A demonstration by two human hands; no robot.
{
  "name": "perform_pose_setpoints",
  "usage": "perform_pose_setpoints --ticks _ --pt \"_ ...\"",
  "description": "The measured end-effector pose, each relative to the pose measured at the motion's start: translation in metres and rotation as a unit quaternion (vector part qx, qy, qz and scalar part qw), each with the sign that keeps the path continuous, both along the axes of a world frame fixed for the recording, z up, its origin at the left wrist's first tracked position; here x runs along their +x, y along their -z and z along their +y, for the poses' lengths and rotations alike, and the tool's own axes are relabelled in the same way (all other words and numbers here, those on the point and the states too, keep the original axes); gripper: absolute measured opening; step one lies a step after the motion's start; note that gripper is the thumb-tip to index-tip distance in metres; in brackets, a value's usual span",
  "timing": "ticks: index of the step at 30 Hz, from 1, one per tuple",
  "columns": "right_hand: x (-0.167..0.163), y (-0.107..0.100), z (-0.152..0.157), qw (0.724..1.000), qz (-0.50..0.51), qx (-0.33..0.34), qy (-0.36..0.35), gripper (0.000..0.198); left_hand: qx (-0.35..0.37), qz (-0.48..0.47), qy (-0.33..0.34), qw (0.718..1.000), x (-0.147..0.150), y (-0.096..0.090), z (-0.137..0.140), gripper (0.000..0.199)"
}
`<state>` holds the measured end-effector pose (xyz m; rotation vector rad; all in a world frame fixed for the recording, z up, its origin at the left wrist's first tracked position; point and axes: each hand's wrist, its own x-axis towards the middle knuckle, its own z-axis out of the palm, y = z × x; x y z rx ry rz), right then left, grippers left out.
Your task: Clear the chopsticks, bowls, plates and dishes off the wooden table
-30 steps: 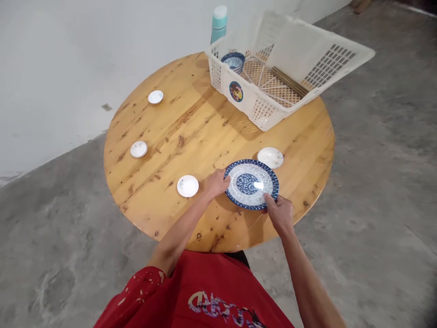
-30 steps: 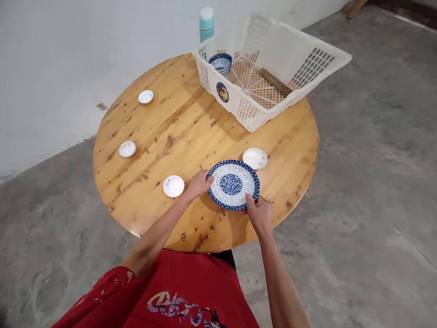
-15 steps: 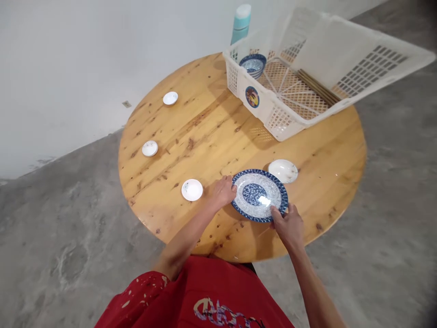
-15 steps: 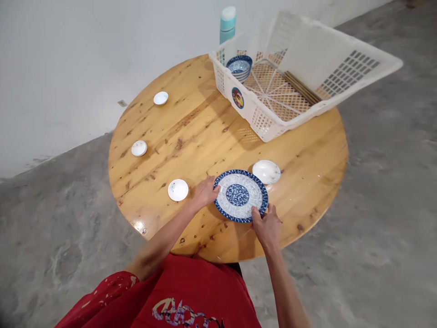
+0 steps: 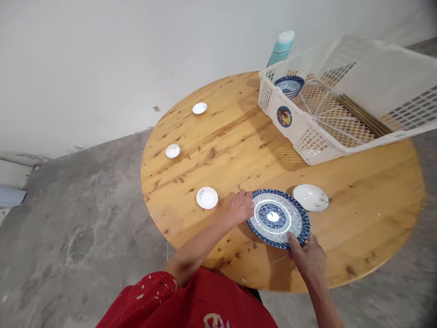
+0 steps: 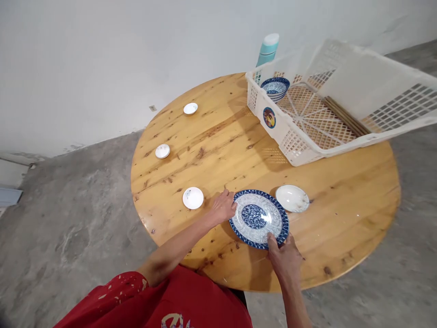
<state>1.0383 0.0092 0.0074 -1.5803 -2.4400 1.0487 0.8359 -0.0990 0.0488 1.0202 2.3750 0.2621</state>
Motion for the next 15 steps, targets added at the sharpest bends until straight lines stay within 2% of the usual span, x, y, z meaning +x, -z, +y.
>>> perform_pose_setpoints --ticks 4,8,12,15 --pt "-0.002 -0.001 0.0 1.0 -0.016 -0.014 0.016 0.04 0.004 0.01 -0.003 1.0 0.001 -0.001 -0.001 0.026" --pt "-0.002 -0.001 0.0 0.999 -0.038 -0.002 0.015 0.04 0.019 0.018 0.003 1.0 0.001 0.007 -0.001 0.025" --pt "-0.001 0.003 0.0 0.998 -0.057 0.001 0.005 0.048 0.034 0.026 0.01 0.999 0.0 0.016 -0.002 0.026" --pt "-0.001 0.005 0.0 0.998 -0.061 0.018 -0.005 0.057 0.036 0.022 0.005 0.999 -0.001 0.016 -0.003 0.028"
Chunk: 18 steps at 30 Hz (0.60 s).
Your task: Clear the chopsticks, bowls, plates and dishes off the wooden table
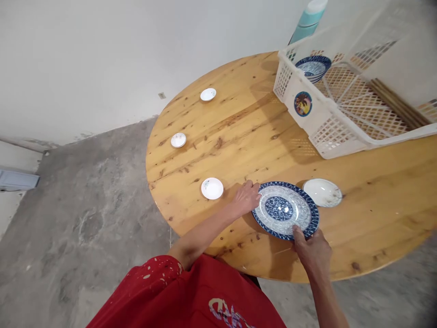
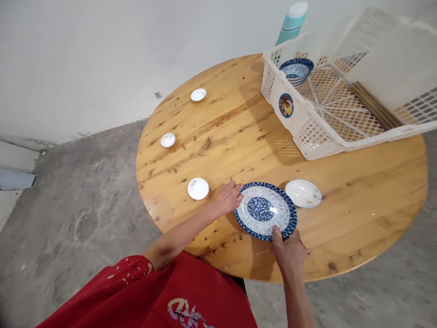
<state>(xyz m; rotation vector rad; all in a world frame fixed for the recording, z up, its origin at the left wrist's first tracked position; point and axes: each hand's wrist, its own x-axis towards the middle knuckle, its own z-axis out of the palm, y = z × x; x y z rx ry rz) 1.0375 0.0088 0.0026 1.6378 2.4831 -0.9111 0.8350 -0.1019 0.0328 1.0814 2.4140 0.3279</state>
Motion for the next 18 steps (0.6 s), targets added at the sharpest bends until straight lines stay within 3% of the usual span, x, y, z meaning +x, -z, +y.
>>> perform_pose_setpoints --ticks 12,15,18 --pt "0.003 0.005 0.002 0.999 -0.012 0.006 -0.031 0.071 0.01 -0.017 -0.04 0.999 0.003 -0.006 -0.003 0.035" --pt "0.003 -0.003 -0.001 0.999 0.02 -0.031 -0.01 0.071 0.028 -0.081 -0.051 0.995 -0.001 -0.003 -0.006 0.049" --pt "0.001 -0.01 -0.007 0.983 0.129 -0.127 0.032 0.067 0.088 -0.204 -0.042 0.974 -0.009 0.003 -0.008 0.049"
